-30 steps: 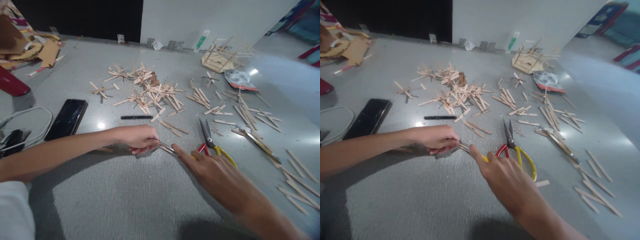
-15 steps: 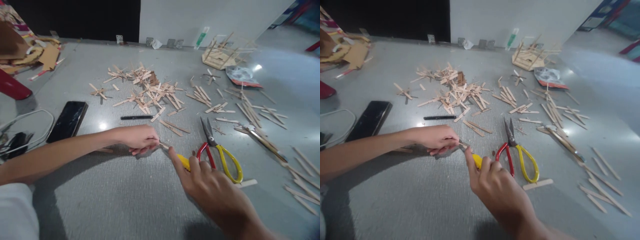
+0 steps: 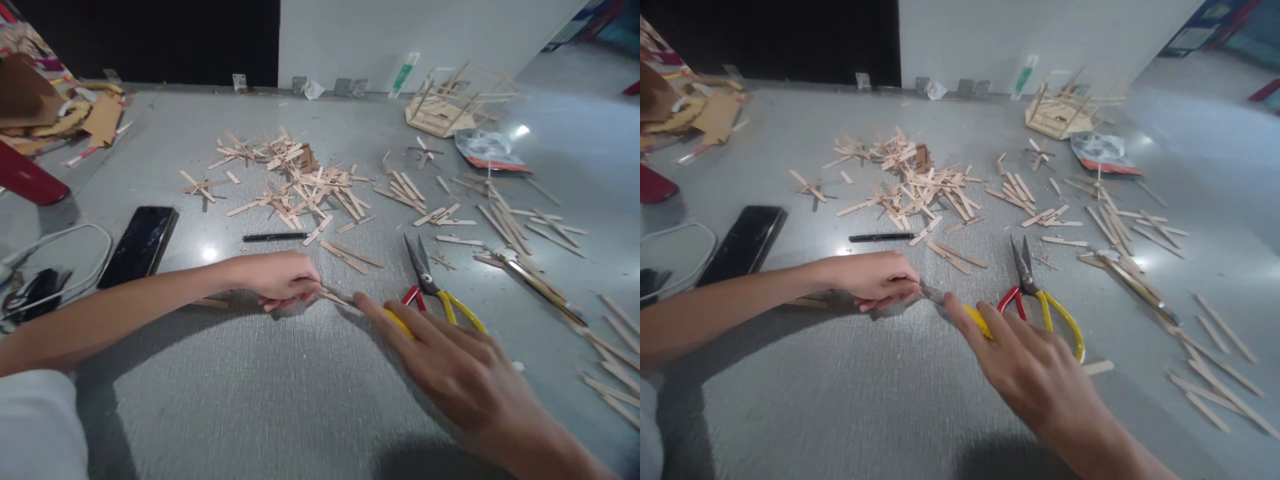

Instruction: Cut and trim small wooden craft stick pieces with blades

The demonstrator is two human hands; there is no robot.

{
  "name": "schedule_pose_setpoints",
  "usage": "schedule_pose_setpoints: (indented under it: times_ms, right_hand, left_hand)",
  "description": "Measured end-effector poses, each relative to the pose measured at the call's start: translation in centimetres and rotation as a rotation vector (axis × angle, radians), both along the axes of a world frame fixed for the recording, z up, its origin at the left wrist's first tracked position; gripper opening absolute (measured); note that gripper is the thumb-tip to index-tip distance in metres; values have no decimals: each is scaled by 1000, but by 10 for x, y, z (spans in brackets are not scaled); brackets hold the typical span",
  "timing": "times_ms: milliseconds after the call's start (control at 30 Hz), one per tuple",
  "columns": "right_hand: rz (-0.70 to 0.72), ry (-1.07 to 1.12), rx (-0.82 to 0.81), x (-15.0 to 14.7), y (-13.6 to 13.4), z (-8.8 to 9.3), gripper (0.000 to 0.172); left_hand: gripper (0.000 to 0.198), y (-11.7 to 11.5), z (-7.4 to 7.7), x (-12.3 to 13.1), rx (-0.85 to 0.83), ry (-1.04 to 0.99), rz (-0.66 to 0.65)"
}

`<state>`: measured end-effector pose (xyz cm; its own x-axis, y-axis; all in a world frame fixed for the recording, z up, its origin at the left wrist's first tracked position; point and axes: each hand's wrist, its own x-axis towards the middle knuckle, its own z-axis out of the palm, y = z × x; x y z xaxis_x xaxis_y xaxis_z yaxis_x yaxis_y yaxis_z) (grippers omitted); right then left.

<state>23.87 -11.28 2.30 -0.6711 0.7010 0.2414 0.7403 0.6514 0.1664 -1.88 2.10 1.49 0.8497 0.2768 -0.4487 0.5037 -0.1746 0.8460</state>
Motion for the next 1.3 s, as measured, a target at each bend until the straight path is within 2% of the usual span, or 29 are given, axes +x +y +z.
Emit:
schedule_pose_setpoints:
  times_ms: [100,233,367,733,967,1200,1300]
  right_hand:
    - [-33,59,36,2,-5,3,77]
    - [-66,106,-89,5,-1,-15,68]
    - [-97,85,-101,5,3,-24,57]
    - [-80,110,-169,9,3,-27,66]
    - [-85,60,-153,5,4,-20,60]
    - [-94,-189,-58,0,5,-17,69]
    - [-70,-242,-59,-5,8,-9,68]
  left_hand:
    - [28,0,-2,0,-11,-3,5]
    - [31,0,-3,-1,21,-49,-19]
    - [32,1,-3,-1,12,-47,-16]
    - [31,0,0,-1,12,-7,-8]
    - [30,-1,1,1,13,-3,0]
    - [30,-2,2,1,43,-15,-3]
    - [31,-2,2,1,58,-30,-15]
